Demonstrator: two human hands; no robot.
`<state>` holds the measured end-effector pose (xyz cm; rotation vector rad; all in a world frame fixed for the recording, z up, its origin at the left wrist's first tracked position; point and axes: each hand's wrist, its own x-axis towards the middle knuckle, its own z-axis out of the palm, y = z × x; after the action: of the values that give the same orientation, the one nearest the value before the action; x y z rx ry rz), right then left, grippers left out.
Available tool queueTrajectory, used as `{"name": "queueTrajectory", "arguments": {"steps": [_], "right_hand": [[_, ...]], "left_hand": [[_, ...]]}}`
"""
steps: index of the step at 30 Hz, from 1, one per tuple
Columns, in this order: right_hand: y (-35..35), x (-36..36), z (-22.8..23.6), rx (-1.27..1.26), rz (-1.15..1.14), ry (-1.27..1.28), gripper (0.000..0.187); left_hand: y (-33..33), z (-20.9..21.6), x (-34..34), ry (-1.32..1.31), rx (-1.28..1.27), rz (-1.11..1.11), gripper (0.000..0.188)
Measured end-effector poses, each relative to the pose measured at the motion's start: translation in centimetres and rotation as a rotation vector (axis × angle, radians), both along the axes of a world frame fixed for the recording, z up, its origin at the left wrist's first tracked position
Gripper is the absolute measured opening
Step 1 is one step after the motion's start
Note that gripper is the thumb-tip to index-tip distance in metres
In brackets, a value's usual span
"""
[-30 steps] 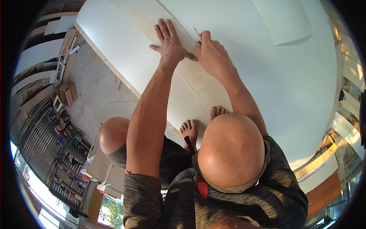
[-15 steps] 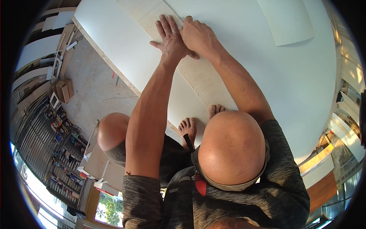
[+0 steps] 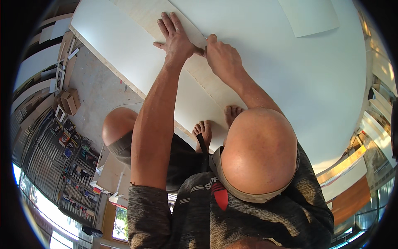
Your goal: Using a utility knife to cut a thin white laminate sheet along a template guide on a workbench.
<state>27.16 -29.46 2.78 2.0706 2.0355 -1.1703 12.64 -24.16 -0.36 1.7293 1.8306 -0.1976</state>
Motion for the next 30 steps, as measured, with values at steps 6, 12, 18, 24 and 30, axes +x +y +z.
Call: {"name": "queueTrajectory", "arguments": {"steps": [6,12,18,24,30], "right_hand": [[-1.7,1.4,3.1,-0.007,0.017,0.050,0.021],[-3.0,3.2,0.9,-0.004,-0.058,0.020,0.023],[-2.5,1.0,0.0,0.004,-0.059,0.093,0.022],[-1.8,0.6,-0.3,0.004,-0.032,0.063,0.018],[-2.7,1.2,-0.4,0.023,-0.017,0.046,0.018]], "left_hand": [[0.2,0.0,-0.7,0.011,0.008,-0.028,0.176],[0.1,-0.3,-0.4,-0.035,0.097,-0.044,0.182],[0.1,0.1,-0.5,0.001,0.053,-0.065,0.177],[0.9,0.5,0.1,0.091,-0.069,0.002,0.180],[0.9,0.8,0.2,0.056,-0.056,0.016,0.180]]}}
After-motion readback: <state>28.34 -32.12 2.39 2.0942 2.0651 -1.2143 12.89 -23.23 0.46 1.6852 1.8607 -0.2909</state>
